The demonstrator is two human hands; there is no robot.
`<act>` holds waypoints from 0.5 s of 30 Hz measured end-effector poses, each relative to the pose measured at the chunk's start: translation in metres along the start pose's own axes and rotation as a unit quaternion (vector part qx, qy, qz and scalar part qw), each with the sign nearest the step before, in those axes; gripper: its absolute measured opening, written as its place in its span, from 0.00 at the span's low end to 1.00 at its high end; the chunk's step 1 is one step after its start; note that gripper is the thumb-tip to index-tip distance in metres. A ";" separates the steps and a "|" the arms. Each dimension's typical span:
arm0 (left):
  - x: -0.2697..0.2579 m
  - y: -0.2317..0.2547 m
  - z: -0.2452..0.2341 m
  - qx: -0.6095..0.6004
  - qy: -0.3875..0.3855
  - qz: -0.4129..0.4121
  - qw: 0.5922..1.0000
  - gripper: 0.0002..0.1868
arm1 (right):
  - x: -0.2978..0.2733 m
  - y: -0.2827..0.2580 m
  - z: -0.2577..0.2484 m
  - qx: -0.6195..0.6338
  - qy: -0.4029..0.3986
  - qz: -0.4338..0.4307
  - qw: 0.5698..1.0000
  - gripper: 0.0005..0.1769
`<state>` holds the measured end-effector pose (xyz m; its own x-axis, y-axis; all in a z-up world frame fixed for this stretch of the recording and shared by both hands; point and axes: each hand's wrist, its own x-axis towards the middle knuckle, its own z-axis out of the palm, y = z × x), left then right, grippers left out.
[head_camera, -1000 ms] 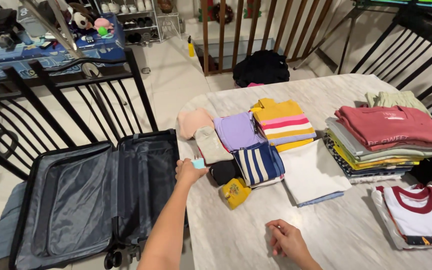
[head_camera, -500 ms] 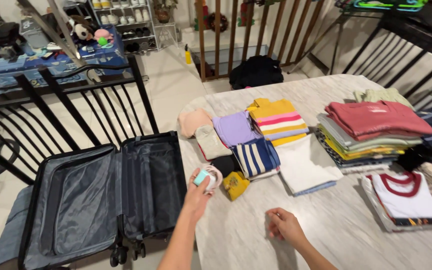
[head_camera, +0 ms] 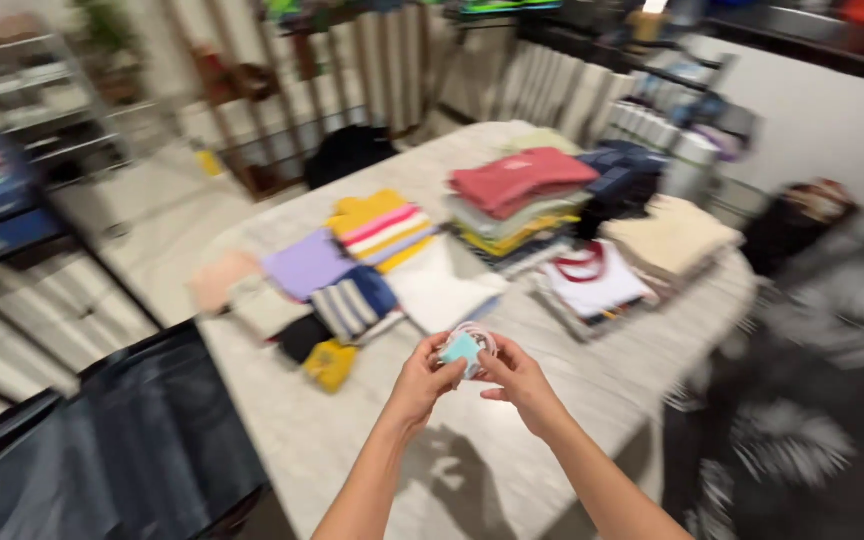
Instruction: Pack personal items and clothes from a table into a drawer or suitcase.
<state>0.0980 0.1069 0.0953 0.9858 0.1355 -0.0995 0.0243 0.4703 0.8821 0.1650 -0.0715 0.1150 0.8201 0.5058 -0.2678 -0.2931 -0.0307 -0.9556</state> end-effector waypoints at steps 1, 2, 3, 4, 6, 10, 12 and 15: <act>0.004 -0.008 0.024 0.002 -0.017 -0.008 1.000 0.29 | -0.012 0.001 -0.022 0.005 0.017 -0.003 1.000 0.34; 0.007 -0.013 0.047 0.028 -0.029 -0.016 0.999 0.29 | -0.024 0.000 -0.041 0.009 0.041 -0.022 0.999 0.34; 0.009 -0.019 0.069 0.054 -0.041 -0.023 0.997 0.30 | -0.037 0.000 -0.060 0.013 0.064 -0.040 0.997 0.34; 0.013 -0.028 0.087 0.058 -0.059 -0.030 0.996 0.30 | -0.051 0.000 -0.077 0.020 0.082 -0.043 0.996 0.34; 0.020 -0.051 0.126 0.035 -0.111 -0.038 0.993 0.29 | -0.082 -0.001 -0.112 0.067 0.122 -0.057 0.989 0.33; 0.017 -0.088 0.214 0.010 -0.198 -0.088 0.976 0.29 | -0.155 0.002 -0.173 0.109 0.210 -0.092 0.967 0.33; 0.007 -0.102 0.259 -0.001 -0.245 -0.117 0.962 0.28 | -0.201 -0.004 -0.195 0.119 0.259 -0.104 0.953 0.33; -0.015 -0.122 0.329 0.052 -0.326 -0.142 0.933 0.27 | -0.260 0.024 -0.256 0.142 0.326 -0.124 0.926 0.31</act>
<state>0.1354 -0.2394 0.1404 0.8283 -0.5567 -0.0637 0.2819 0.3157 0.9060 0.0704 -0.4244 0.1298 0.9751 -0.1639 -0.1497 -0.0968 0.2927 -0.9513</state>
